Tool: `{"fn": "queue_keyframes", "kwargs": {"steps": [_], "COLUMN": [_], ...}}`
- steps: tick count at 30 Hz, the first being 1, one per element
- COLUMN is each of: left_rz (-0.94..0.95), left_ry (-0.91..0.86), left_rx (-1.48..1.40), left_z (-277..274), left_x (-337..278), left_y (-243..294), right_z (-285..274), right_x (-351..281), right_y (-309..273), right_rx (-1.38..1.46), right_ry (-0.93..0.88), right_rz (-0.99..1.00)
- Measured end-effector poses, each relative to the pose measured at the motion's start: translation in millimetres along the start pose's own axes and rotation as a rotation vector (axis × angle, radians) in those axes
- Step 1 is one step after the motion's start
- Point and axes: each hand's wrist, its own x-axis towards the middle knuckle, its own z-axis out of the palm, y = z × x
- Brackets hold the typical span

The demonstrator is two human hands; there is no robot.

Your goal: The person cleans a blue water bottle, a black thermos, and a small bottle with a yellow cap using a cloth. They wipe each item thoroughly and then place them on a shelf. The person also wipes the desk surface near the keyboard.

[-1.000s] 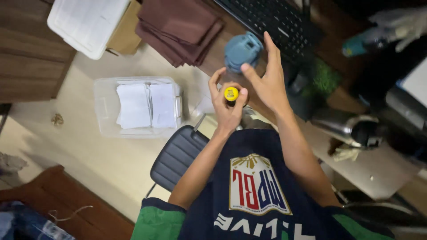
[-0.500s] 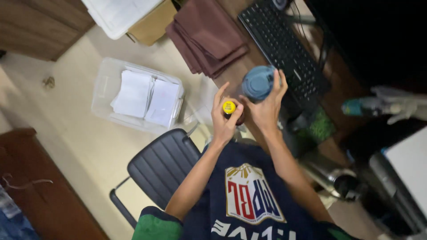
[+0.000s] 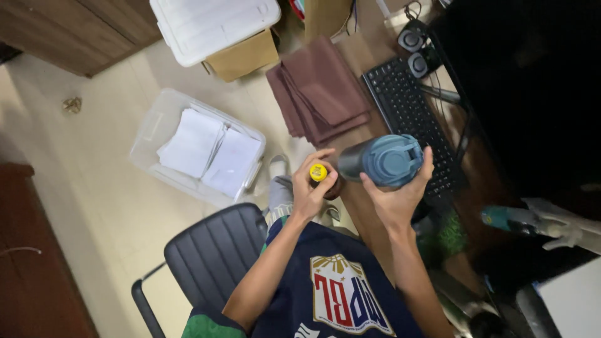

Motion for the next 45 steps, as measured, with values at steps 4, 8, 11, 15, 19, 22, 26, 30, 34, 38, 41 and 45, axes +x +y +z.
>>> {"fn": "queue_keyframes", "kwargs": {"steps": [4, 8, 11, 15, 19, 22, 26, 30, 34, 38, 41, 45], "left_rz": [-0.003, 0.018, 0.042, 0.017, 0.036, 0.146, 0.169, 0.175, 0.135, 0.088, 0.012, -0.037], "left_ry": [-0.033, -0.084, -0.068, 0.002, 0.129, 0.248, 0.472, 0.64, 0.805, 0.842, 0.863, 0.837], "left_rx": [-0.091, -0.051, -0.028, -0.053, 0.025, 0.098, 0.245, 0.333, 0.384, 0.503, 0.538, 0.577], "left_z": [-35, -84, -124, -183, -240, -278, -314, -342, -360, -377, -384, -404], "left_x": [40, 90, 124, 166, 196, 214, 227, 249, 281, 324, 360, 420], "left_y": [-2, -3, -2, 8, 20, 18, 17, 22, 15, 1, -1, -4], "right_z": [39, 94, 140, 205, 273, 321, 370, 422, 480, 549, 587, 642], "right_x": [24, 52, 74, 106, 138, 163, 194, 227, 261, 304, 337, 387], "right_y": [-22, -50, -81, -89, -114, -125, -147, -162, -156, -146, -147, -153], "right_rx": [0.019, -0.004, -0.022, 0.113, 0.108, 0.249, 0.165, 0.237, 0.266, 0.3, 0.302, 0.366], "right_ry": [-0.005, -0.04, -0.091, -0.222, -0.314, -0.398, -0.514, -0.665, -0.817, -0.937, -1.019, -1.101], "right_rz": [-0.055, -0.011, 0.074, 0.06, -0.005, -0.019, -0.088, -0.164, -0.167, -0.36, -0.463, -0.506]}}
